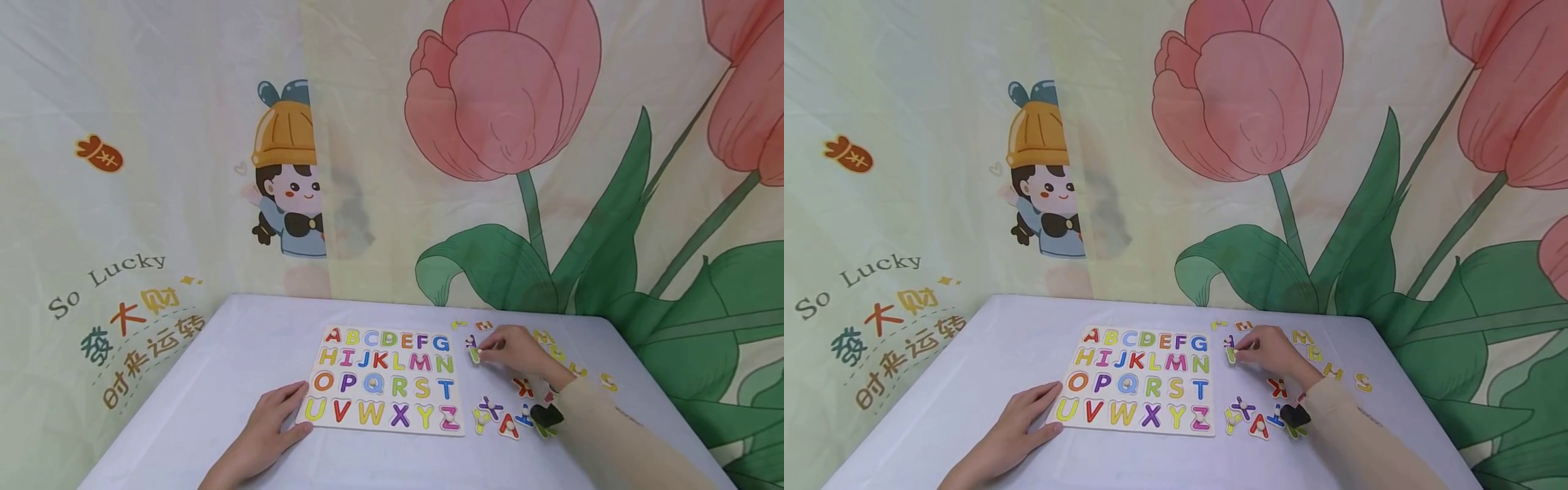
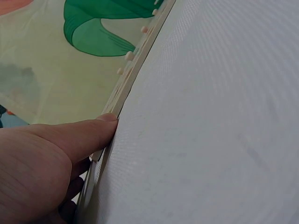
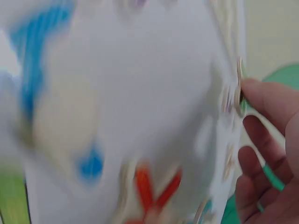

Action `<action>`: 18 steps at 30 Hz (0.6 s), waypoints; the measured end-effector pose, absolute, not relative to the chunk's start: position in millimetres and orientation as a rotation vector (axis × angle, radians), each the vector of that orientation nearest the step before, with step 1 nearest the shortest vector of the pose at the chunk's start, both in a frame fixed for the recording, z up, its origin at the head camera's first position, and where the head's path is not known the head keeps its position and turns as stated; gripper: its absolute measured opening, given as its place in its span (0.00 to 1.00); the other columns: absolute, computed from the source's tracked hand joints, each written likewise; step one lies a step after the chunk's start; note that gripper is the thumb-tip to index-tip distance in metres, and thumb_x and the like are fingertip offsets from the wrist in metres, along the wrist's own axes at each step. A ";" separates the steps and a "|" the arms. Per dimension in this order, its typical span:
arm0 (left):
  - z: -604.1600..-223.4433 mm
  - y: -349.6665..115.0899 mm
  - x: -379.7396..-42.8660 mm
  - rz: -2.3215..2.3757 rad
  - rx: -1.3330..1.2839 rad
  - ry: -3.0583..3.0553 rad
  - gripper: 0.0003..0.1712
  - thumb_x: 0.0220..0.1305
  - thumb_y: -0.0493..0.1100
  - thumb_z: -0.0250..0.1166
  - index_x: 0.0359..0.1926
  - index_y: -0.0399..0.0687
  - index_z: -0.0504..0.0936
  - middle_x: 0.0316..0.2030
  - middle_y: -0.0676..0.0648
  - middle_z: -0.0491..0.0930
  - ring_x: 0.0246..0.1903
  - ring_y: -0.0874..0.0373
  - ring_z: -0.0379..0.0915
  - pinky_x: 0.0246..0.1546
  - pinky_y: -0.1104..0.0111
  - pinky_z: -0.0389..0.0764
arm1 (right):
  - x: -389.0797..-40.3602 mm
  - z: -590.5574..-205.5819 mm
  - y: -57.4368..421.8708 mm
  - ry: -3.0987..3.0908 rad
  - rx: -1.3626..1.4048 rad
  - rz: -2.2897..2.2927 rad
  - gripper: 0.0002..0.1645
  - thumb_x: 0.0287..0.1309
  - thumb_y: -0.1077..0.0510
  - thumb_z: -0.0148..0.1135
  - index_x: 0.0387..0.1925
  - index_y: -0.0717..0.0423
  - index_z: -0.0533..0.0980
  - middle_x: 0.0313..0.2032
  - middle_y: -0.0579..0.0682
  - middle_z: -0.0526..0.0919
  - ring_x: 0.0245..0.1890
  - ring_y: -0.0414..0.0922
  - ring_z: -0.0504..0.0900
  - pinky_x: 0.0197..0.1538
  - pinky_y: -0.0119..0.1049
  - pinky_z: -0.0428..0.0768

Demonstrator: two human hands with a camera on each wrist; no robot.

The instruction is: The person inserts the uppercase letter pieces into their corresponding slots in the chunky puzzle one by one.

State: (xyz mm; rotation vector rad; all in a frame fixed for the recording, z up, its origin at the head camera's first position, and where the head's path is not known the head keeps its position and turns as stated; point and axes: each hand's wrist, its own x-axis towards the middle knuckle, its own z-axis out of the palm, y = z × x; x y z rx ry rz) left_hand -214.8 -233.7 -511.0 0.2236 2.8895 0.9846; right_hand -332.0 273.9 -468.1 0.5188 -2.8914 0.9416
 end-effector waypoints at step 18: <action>-513.4 -233.8 -215.7 0.976 0.207 2.891 0.48 0.66 0.59 0.74 0.81 0.50 0.67 0.79 0.49 0.64 0.78 0.44 0.52 0.75 0.39 0.63 | -309.7 -478.5 190.7 -2.896 0.196 1.062 0.05 0.58 0.56 0.81 0.37 0.47 0.92 0.34 0.42 0.82 0.34 0.41 0.76 0.35 0.32 0.77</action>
